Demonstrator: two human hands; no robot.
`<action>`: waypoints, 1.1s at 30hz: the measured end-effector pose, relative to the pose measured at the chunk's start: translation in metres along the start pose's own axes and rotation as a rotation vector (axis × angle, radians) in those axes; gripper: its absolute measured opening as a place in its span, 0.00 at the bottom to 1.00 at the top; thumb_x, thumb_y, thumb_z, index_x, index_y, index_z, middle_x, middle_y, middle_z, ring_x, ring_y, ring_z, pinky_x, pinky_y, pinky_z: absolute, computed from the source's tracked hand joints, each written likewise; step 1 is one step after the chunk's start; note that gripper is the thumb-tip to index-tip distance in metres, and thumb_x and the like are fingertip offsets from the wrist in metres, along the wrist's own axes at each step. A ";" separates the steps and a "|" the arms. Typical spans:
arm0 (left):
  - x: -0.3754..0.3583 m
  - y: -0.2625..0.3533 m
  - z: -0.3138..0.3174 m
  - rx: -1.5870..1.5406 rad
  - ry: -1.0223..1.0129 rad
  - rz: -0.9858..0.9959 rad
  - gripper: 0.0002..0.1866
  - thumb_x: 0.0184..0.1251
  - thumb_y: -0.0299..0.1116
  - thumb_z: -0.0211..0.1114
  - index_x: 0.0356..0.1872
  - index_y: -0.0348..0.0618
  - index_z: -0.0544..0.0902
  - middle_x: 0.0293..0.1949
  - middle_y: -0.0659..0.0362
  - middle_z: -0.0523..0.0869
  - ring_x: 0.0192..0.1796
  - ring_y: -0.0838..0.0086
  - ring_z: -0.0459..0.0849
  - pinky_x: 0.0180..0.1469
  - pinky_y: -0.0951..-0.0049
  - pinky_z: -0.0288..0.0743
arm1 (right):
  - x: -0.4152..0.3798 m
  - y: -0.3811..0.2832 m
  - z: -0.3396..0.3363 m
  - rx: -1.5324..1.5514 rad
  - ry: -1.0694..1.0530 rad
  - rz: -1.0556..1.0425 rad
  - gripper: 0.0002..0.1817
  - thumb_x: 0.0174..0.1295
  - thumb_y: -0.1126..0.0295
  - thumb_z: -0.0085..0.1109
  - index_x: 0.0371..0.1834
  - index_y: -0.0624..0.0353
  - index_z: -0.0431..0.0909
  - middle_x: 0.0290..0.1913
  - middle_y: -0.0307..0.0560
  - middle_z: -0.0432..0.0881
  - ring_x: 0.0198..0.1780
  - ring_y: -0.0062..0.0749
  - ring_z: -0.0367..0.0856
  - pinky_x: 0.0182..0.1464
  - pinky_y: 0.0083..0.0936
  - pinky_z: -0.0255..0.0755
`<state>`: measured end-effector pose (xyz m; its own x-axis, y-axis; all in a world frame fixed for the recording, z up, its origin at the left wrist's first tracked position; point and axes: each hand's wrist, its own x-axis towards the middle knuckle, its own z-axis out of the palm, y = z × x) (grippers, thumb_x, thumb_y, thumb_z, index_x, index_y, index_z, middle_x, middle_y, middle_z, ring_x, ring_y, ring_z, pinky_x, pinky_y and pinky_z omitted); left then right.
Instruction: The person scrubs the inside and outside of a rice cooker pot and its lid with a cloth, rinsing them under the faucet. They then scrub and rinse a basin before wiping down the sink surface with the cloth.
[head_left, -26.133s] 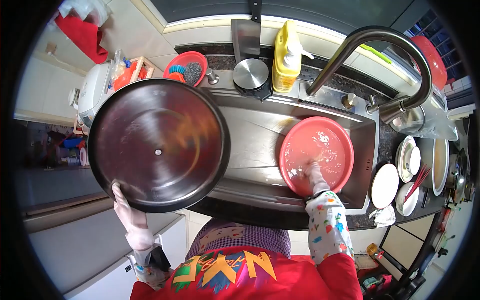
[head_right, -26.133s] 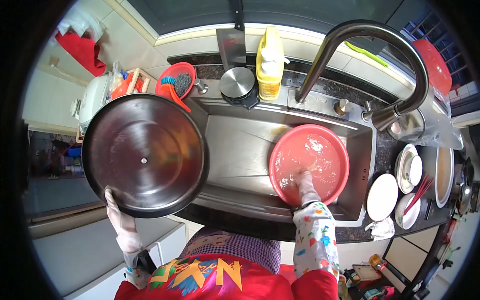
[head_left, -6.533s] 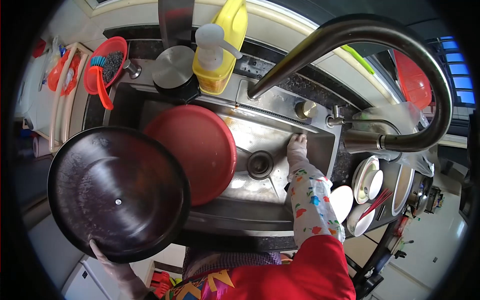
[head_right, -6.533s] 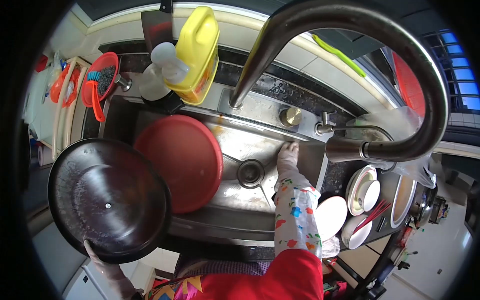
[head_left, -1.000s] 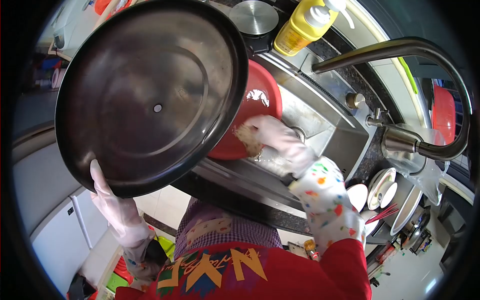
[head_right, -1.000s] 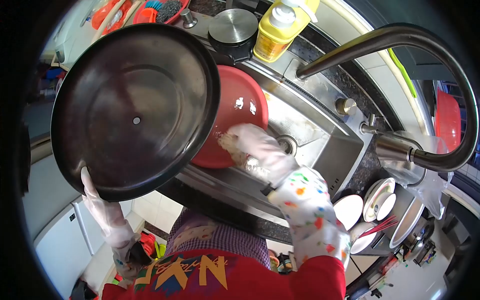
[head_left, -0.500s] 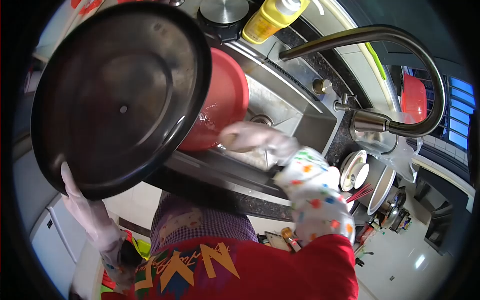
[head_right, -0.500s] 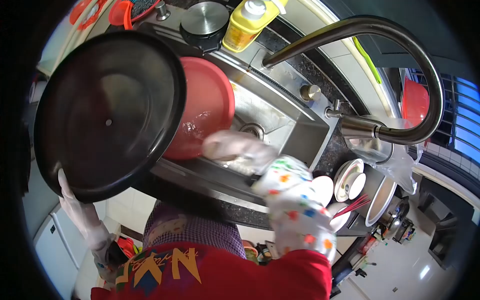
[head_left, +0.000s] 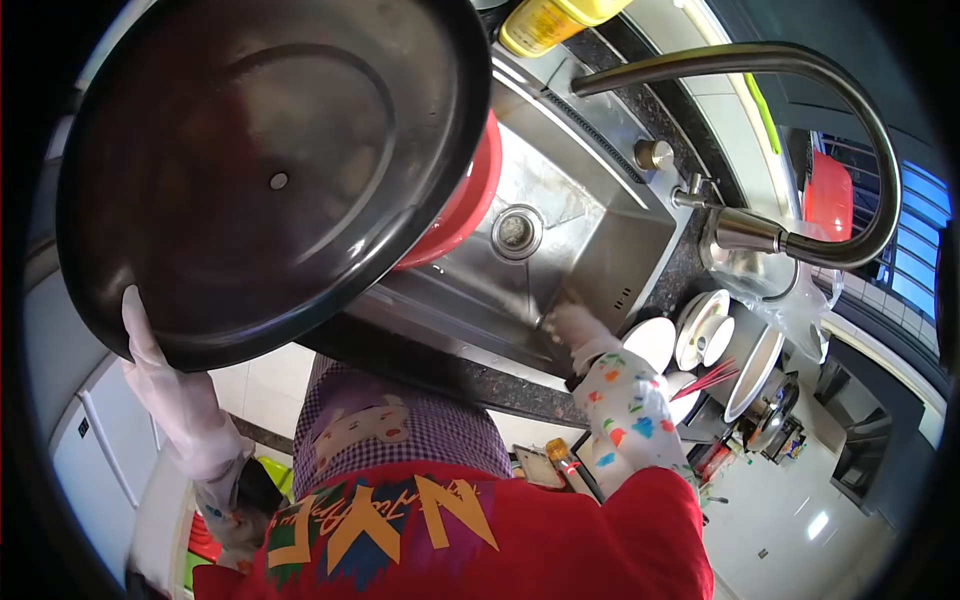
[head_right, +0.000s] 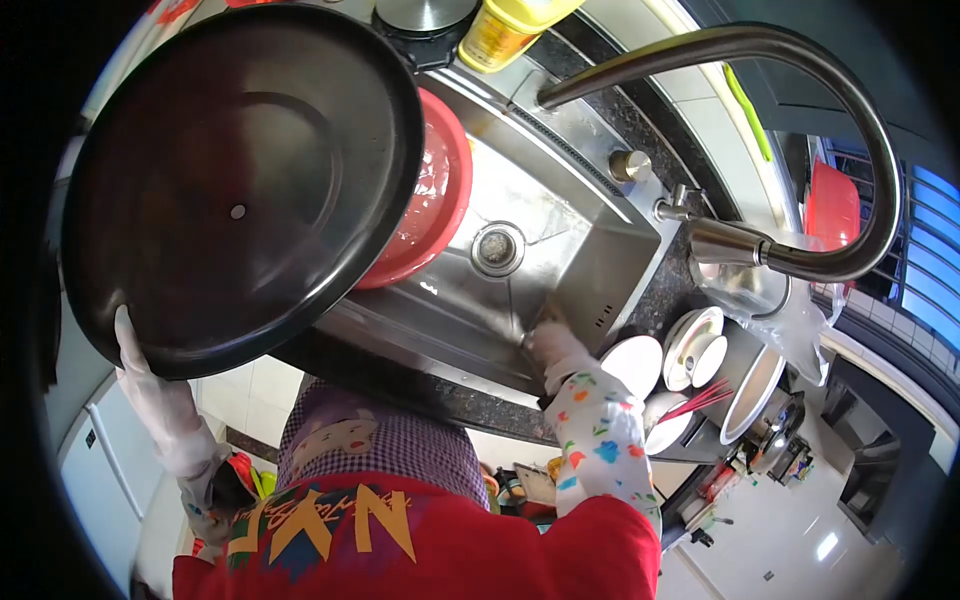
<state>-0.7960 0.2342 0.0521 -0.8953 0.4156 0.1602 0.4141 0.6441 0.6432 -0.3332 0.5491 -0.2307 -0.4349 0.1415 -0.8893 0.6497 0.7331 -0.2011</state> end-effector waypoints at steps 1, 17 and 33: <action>-0.001 -0.002 -0.003 0.005 0.002 -0.006 0.39 0.49 0.09 0.62 0.66 0.44 0.67 0.55 0.44 0.77 0.55 0.58 0.79 0.57 0.66 0.75 | -0.013 -0.021 0.008 0.084 0.019 0.078 0.14 0.56 0.69 0.53 0.45 0.53 0.81 0.46 0.48 0.82 0.49 0.44 0.80 0.51 0.36 0.74; -0.009 -0.008 -0.006 -0.073 0.045 -0.132 0.39 0.51 0.06 0.58 0.67 0.47 0.66 0.57 0.48 0.77 0.56 0.66 0.78 0.59 0.68 0.74 | -0.017 -0.150 -0.103 0.720 0.051 -0.300 0.14 0.59 0.69 0.59 0.49 0.56 0.80 0.31 0.41 0.83 0.32 0.27 0.79 0.37 0.27 0.75; -0.014 -0.007 -0.007 0.284 -0.002 -0.045 0.39 0.51 0.06 0.52 0.67 0.45 0.65 0.52 0.45 0.81 0.52 0.62 0.81 0.55 0.67 0.77 | 0.042 -0.051 0.003 0.719 0.228 0.599 0.13 0.57 0.66 0.51 0.35 0.61 0.84 0.36 0.56 0.84 0.45 0.45 0.83 0.43 0.36 0.75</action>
<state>-0.7873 0.2199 0.0506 -0.9137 0.3836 0.1341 0.4034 0.8161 0.4138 -0.3828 0.5157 -0.2590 0.0312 0.5414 -0.8402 0.9971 -0.0748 -0.0111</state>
